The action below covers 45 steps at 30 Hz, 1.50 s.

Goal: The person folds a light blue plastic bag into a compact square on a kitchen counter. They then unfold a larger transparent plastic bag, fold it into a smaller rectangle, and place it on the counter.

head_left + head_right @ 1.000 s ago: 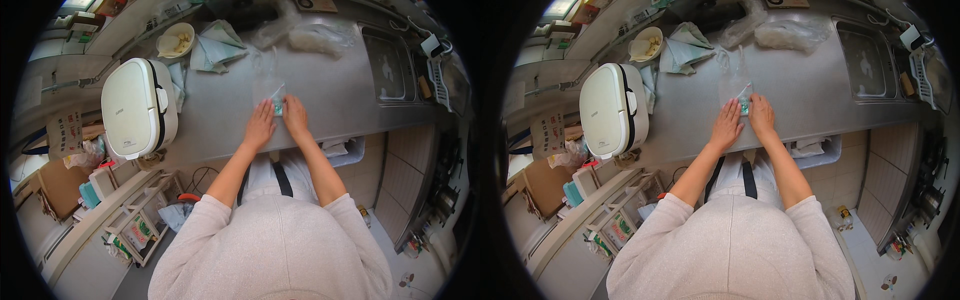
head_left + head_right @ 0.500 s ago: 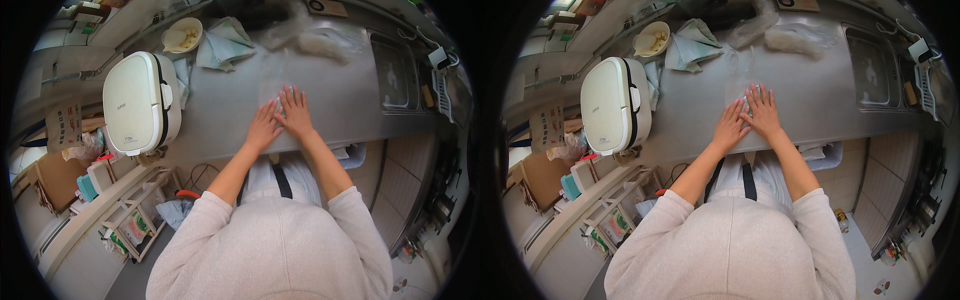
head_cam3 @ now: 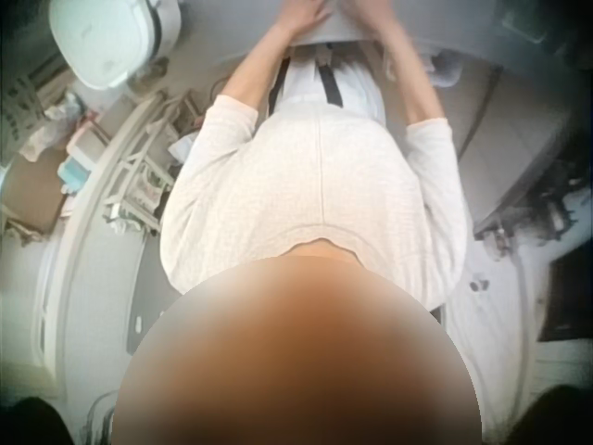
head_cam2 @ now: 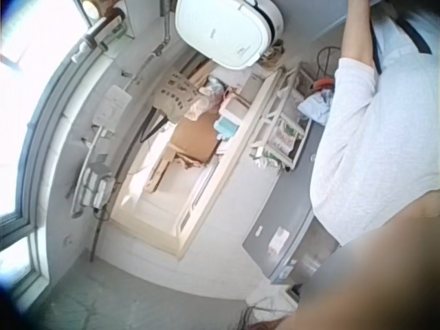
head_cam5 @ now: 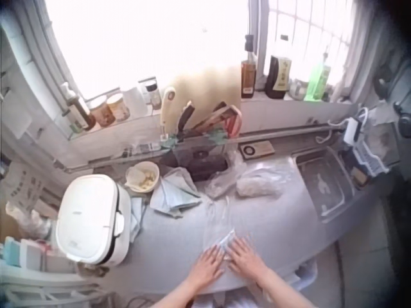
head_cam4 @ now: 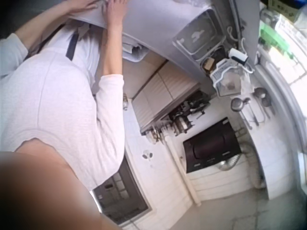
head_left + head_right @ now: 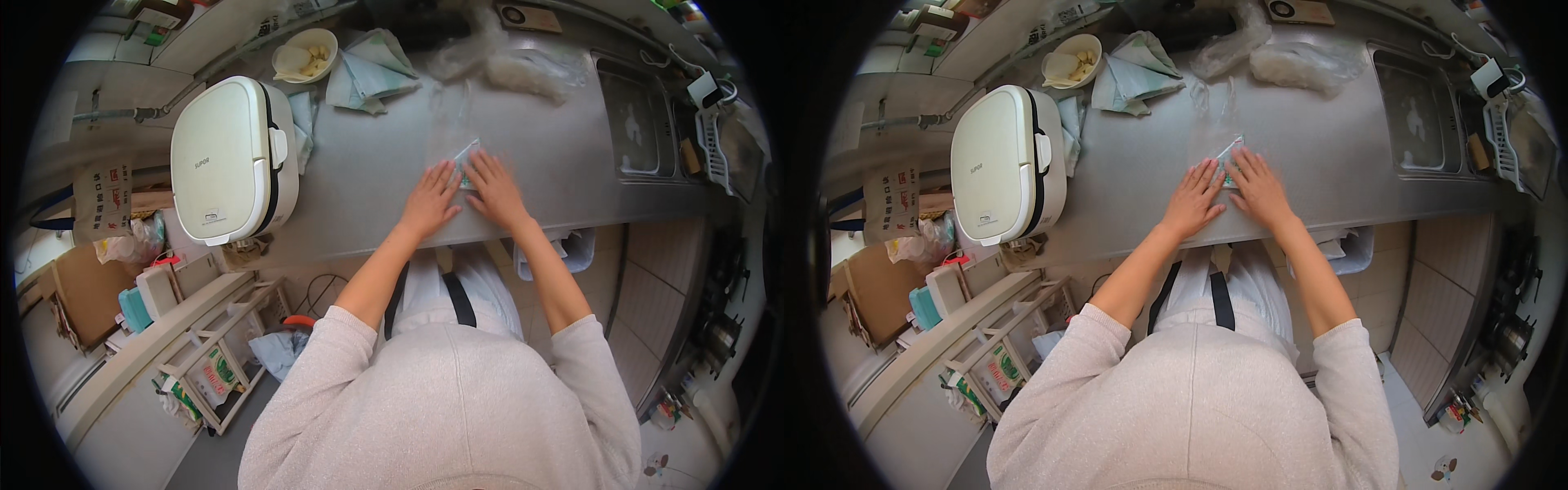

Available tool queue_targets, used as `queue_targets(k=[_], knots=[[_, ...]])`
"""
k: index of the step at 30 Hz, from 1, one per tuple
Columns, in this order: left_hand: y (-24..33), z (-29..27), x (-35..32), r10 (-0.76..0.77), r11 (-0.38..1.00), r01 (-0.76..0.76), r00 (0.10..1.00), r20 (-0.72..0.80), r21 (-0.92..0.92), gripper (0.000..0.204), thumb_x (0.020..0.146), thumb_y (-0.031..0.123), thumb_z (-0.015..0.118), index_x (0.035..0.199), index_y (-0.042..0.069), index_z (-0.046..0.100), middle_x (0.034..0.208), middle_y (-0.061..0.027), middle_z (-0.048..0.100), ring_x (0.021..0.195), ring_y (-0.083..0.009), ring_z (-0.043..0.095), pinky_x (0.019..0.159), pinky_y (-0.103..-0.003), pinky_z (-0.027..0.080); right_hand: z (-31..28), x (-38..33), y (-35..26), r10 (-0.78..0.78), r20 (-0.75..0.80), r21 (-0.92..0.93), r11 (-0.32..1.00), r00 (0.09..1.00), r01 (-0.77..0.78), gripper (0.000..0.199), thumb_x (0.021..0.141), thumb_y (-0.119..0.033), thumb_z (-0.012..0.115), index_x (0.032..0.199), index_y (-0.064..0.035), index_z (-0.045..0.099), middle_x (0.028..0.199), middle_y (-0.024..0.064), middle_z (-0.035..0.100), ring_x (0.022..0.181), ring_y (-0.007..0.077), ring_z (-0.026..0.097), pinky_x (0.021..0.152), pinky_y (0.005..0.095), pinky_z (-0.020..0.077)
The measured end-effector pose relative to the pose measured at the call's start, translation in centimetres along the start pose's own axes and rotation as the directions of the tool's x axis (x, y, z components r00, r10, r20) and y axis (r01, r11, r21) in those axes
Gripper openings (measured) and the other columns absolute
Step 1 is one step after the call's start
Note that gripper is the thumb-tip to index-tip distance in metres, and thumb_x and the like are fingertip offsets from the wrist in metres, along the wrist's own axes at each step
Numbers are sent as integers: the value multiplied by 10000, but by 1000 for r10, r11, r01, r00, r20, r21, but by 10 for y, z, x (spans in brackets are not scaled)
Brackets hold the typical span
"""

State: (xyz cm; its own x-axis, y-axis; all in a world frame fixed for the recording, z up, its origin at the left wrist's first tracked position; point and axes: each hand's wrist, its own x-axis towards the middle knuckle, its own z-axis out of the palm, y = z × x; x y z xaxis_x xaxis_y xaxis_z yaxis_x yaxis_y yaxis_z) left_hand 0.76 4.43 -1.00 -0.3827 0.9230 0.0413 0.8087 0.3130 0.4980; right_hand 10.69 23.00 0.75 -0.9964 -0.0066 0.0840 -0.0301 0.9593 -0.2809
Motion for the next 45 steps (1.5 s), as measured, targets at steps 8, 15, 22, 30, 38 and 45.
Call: queue_targets(k=[8,15,22,30,38,45], knots=[[9,-19,15,-81,988,57,983,-166,-146,548,724,124,731,1239,55,558,1353,-131,482,1227,-329,468,990,-448,417,-2,4,5,-88,-125,-56,995,988,82,309,743,-89,633,1044,-33,598,1182,119,601,1194,289,524,955,414,463],[1,-5,-5,-185,962,129,957,-226,-240,387,756,9,649,1138,67,624,1153,-112,609,1022,-331,571,851,-416,472,-41,14,-27,-99,-106,253,960,989,123,379,720,-116,744,1056,-26,594,1100,120,626,1103,303,571,912,419,474],[0,-12,-6,-386,858,273,901,-196,-436,308,936,138,539,1225,40,584,1067,-153,638,938,-345,587,827,-418,465,-11,17,-13,399,52,662,672,915,-331,353,786,-157,738,1088,-47,592,1002,132,644,959,319,617,810,382,494],[3,-12,14,-479,855,377,837,-265,-357,394,919,96,538,1313,89,522,1031,-160,596,902,-370,583,751,-465,484,19,36,-25,630,-127,580,674,766,-458,183,810,-117,692,960,-50,609,887,103,650,841,298,604,738,401,480],[-1,4,12,-329,944,306,880,-341,-121,522,822,-10,569,1327,115,529,1171,-135,573,1019,-349,553,885,-462,453,23,36,-25,580,-161,481,753,799,-449,150,779,-78,683,892,-72,585,887,88,639,879,304,578,769,415,447],[-9,5,19,-77,997,76,974,-213,-14,525,857,135,593,1356,32,468,1482,-164,363,1374,-336,338,1110,-455,309,23,38,-30,543,-190,387,807,818,-445,124,796,-72,659,900,-77,592,924,99,605,914,312,564,784,411,439]])
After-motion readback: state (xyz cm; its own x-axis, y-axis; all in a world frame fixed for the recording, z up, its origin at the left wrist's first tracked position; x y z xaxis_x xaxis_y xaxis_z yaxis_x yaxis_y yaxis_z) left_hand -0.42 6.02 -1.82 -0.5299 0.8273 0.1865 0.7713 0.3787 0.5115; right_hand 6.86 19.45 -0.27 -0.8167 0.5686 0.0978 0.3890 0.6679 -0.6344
